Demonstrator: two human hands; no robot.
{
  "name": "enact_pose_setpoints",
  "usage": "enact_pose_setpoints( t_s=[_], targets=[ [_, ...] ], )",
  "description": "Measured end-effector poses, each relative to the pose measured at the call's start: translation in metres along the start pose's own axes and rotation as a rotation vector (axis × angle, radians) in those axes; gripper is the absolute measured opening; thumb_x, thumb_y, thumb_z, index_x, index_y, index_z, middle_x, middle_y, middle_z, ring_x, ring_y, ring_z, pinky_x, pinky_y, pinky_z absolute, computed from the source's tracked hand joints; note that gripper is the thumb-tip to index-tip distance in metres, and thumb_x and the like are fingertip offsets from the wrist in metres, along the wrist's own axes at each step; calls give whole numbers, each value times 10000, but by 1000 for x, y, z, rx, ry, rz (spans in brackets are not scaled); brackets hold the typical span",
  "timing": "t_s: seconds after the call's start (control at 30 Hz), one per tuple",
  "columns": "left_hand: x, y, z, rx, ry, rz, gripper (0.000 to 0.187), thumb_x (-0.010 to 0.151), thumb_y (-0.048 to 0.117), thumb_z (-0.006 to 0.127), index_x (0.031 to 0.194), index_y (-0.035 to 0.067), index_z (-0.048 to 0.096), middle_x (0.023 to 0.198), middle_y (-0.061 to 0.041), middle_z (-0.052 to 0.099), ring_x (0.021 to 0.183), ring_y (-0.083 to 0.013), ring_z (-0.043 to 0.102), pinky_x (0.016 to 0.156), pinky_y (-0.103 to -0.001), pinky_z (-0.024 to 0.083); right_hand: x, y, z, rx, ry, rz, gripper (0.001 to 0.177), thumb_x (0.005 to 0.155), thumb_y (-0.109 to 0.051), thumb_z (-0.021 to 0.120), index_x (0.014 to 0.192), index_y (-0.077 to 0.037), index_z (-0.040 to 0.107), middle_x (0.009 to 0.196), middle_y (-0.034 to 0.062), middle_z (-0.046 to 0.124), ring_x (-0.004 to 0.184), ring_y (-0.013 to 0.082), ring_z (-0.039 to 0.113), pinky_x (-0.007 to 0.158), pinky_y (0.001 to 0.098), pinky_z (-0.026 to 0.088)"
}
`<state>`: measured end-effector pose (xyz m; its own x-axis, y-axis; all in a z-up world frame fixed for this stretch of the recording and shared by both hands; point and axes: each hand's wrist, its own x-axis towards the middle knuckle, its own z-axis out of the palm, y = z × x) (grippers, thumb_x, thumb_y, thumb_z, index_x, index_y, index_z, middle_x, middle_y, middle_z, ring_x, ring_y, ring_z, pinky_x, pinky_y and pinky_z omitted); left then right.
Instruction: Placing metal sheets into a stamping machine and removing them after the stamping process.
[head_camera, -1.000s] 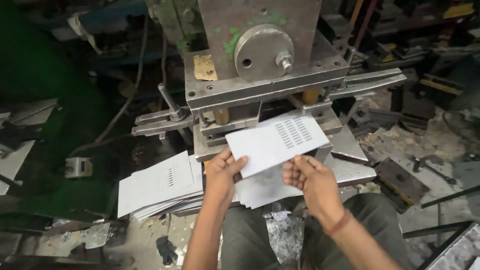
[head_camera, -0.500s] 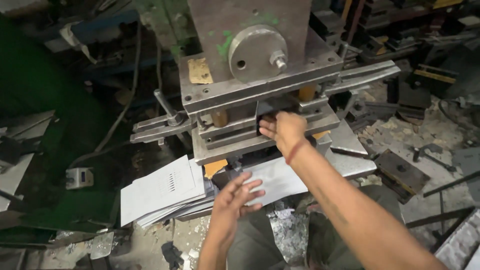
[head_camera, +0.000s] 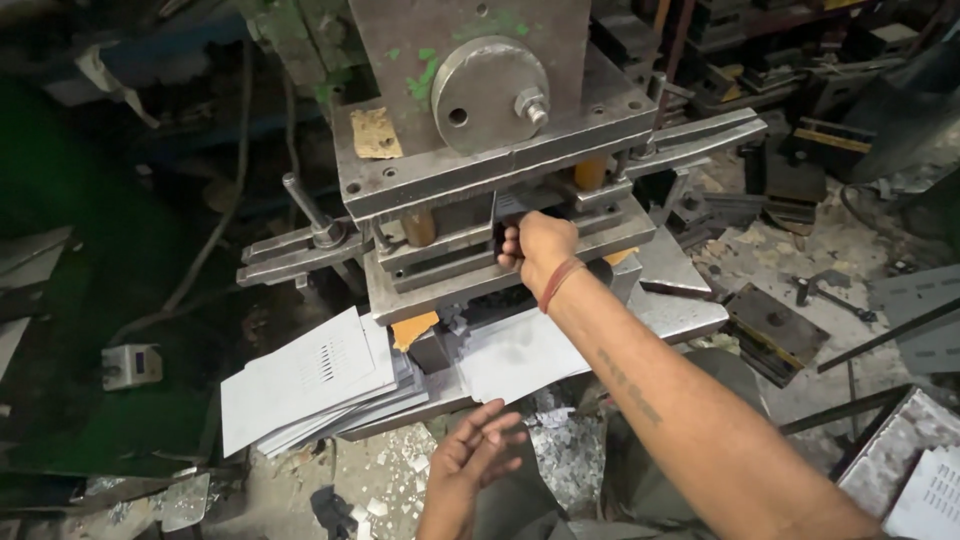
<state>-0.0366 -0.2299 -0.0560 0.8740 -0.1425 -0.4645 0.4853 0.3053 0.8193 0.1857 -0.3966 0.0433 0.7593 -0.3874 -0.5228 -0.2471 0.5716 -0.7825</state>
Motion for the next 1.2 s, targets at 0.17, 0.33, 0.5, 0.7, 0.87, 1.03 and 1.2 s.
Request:
enact_pose_setpoints(
  t_s=[0.17, 0.33, 0.5, 0.7, 0.87, 1.03, 1.2],
  targets=[
    [15, -27, -19, -1, -39, 35, 483, 944, 18, 601, 1426, 27, 620, 1294, -196, 789, 1054, -307, 782, 806, -398, 667, 0, 3, -4, -52, -30, -29, 235, 929, 22, 440, 783, 43, 624, 635, 103, 585, 444, 166, 488, 361, 321, 476],
    [19, -42, -35, 20, -36, 26, 486, 944, 15, 608, 1429, 46, 611, 1328, -199, 781, 1099, -317, 791, 825, -402, 690, 2, 6, -7, -45, -53, -74, 184, 913, 34, 505, 806, 58, 654, 653, 110, 616, 440, 180, 523, 384, 328, 499],
    [24, -67, -61, -31, -107, 90, 511, 943, 19, 603, 1452, 28, 569, 1345, -219, 755, 1104, -322, 770, 833, -424, 668, 18, 4, -5, 7, 5, -8, 232, 940, -46, 417, 859, 13, 626, 687, 100, 596, 516, 180, 529, 428, 341, 528],
    [26, -70, -55, -57, -97, 86, 499, 938, 17, 613, 1436, 5, 587, 1312, -228, 773, 1072, -335, 782, 819, -423, 654, 23, -2, -12, 41, -66, 46, 198, 939, -22, 435, 881, -18, 625, 718, 71, 594, 564, 148, 522, 519, 336, 537],
    [12, -55, -56, 37, -84, 164, 500, 920, 25, 609, 1420, 36, 588, 1315, -216, 778, 1086, -326, 792, 827, -437, 692, 17, 3, -8, -4, -55, -3, 224, 919, -6, 416, 899, 8, 639, 708, 93, 604, 544, 167, 550, 476, 343, 534],
    [-6, 0, -64, -33, 115, 236, 573, 854, -124, 601, 1417, -22, 604, 1269, -232, 773, 1084, -324, 747, 953, -465, 611, 11, 2, -10, -16, -68, -36, 231, 883, 41, 405, 907, 59, 633, 706, 119, 605, 518, 185, 555, 429, 339, 536],
    [-46, 93, -91, 365, 638, 818, 356, 932, -83, 602, 1288, -73, 604, 1149, -205, 712, 1026, -285, 724, 954, -405, 618, 3, 1, -10, -41, -75, -31, 244, 900, 32, 406, 930, 43, 648, 696, 103, 603, 514, 181, 557, 437, 333, 529]
  ],
)
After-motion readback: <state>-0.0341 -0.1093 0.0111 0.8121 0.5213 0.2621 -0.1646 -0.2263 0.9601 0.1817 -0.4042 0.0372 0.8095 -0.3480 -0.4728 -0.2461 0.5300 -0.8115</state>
